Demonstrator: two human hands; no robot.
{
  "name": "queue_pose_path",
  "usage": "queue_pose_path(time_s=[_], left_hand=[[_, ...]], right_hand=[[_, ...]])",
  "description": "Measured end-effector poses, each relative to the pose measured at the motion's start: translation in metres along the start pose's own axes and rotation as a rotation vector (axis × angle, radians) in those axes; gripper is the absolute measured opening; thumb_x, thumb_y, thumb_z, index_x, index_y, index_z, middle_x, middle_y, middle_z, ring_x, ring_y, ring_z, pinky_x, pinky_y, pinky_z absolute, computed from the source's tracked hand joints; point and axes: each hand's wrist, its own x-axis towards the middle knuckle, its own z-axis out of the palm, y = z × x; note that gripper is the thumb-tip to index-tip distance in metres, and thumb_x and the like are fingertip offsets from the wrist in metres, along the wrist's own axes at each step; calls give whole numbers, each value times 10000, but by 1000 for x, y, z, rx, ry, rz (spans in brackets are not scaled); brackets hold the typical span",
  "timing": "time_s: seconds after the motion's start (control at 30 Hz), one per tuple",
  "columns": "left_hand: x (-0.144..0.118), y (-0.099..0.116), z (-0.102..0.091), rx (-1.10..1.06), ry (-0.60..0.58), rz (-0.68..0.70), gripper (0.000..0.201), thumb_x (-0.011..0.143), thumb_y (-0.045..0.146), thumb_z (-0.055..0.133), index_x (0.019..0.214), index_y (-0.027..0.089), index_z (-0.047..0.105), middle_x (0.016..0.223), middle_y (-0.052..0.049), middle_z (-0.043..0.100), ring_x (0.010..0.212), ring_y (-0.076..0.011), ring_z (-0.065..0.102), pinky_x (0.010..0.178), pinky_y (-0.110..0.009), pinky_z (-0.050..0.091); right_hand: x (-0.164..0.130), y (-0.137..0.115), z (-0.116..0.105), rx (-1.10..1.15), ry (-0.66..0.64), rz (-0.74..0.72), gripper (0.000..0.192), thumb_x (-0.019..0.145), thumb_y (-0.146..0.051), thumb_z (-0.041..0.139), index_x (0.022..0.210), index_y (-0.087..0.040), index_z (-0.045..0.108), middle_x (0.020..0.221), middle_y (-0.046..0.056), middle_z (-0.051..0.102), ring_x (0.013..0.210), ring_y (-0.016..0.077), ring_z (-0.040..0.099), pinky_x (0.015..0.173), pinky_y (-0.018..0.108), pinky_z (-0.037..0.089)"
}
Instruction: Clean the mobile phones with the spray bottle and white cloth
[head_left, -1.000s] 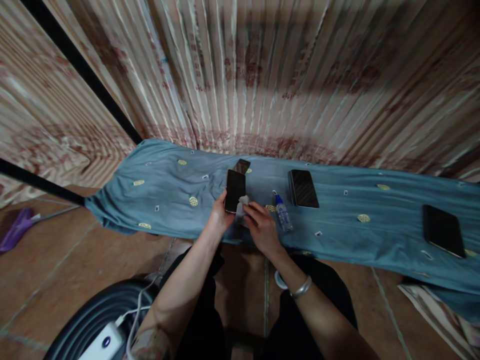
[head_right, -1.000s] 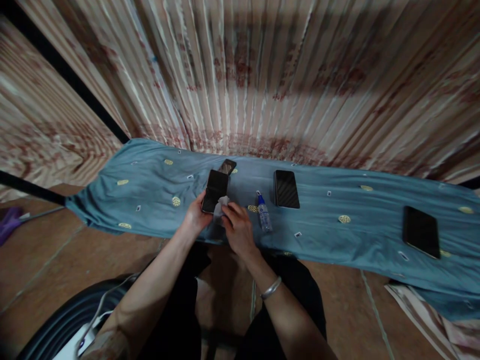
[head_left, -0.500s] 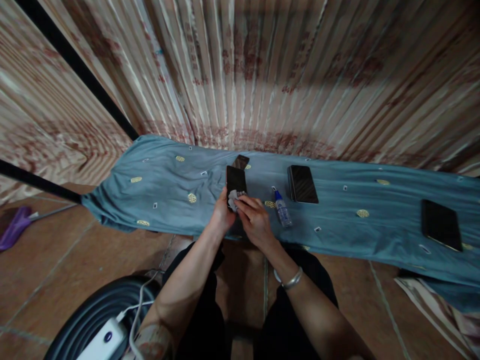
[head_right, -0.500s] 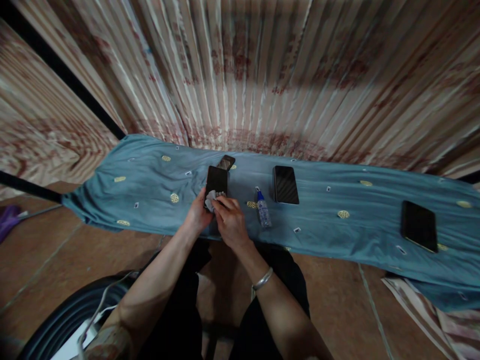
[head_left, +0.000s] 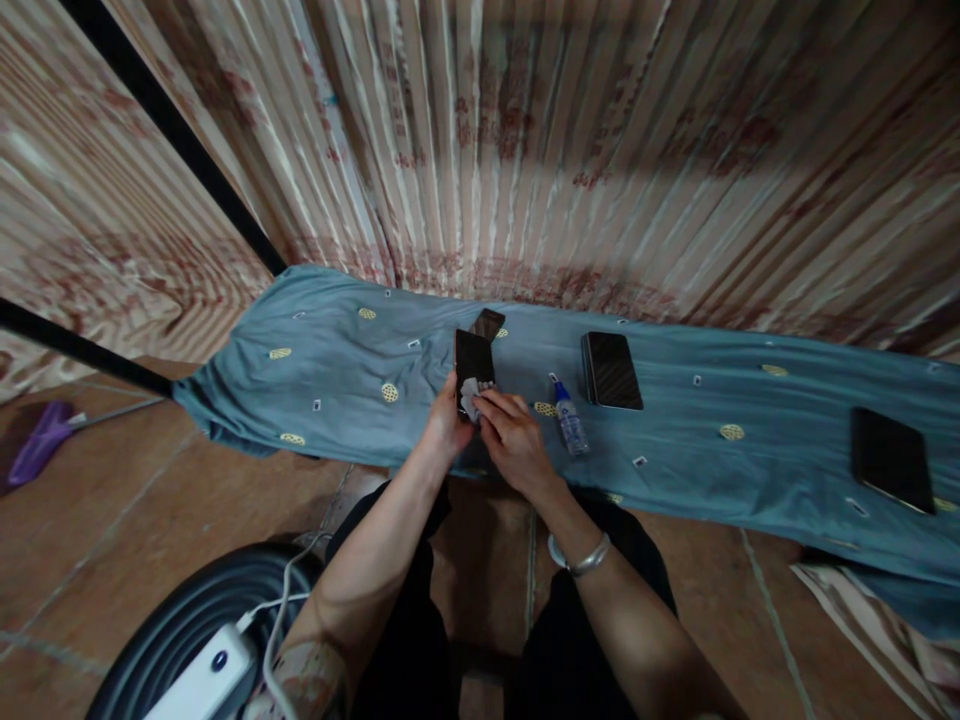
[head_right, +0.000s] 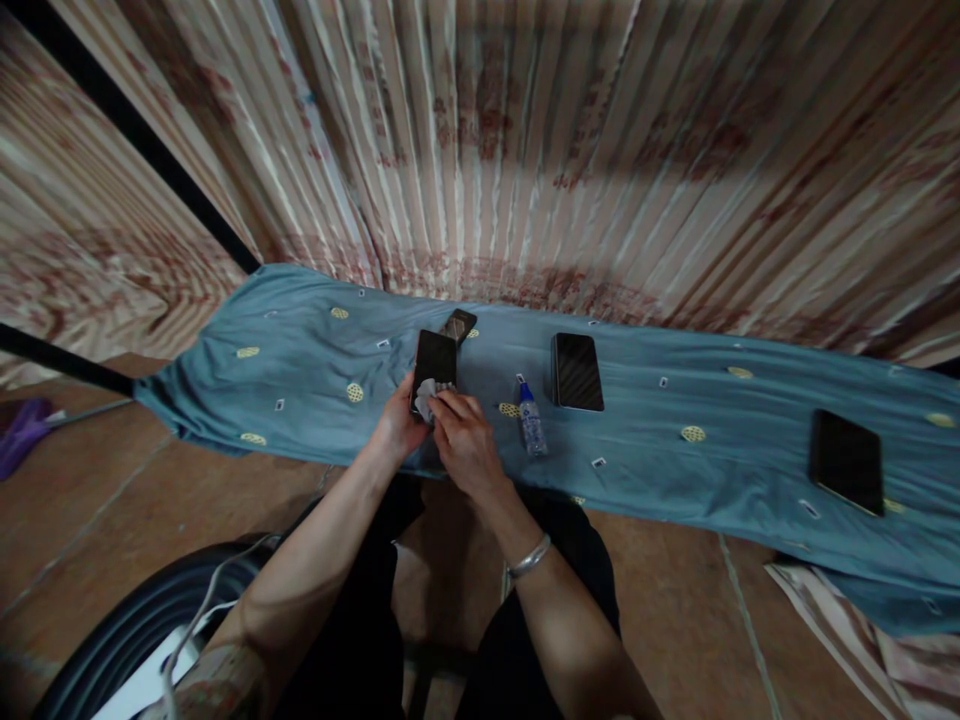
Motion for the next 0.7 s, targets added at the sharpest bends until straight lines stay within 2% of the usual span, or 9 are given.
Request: queue_pose_path(time_s=[0.1,0.17,0.33,0.43,0.53,0.7], left_hand=[[-4,0,1,-12,9,4,440,1035,379,388,757,157,647,598,-7,642,515,-94,587,580,-195,486],[-6,-1,2,-12,8,13,509,1049,398,332,705,163,625,550,2,611,471,-84,553,527,-187,458],[-6,-8,-1,2,-9,51,488,1013,474,421,696,172,636,565,10,614,503,-83,573,587,-176,495],[-4,-13,-5,59,-19,67,492,968,538,494,669,176,640,605,-8,644,630,-115,657,708,-197,535],[-6,-20,-7,104,-57,81,467,976,512,489,707,181,680,699,-49,708,869,-169,722,846,-224,544],[-7,-32,-7,158,-39,167,382,1014,370,449,855,186,743,990,-81,773,1169,-148,665,1018,-195,468]], right_hand=[[-3,-3,1,34,10,-42,415,980,-143,425,1286,-238,688,1297,84,679,1181,242,590,1047,432,523],[-5,-5,2,58,17,-93,421,994,-140,392,1288,-203,687,1312,98,675,1202,238,579,1052,417,524],[-7,-8,4,49,4,-118,423,1017,-174,371,1329,-177,657,1361,113,653,1237,246,571,1066,437,521],[-6,-7,3,32,-6,-80,433,1016,-189,379,1369,-216,628,1401,106,625,1274,251,558,1091,462,505],[-4,-4,3,12,-11,-59,445,1014,-189,374,1387,-222,614,1424,115,605,1300,258,543,1109,475,493],[2,4,1,-25,14,-31,447,1020,-204,368,1402,-194,601,1458,131,575,1335,263,511,1147,471,460]])
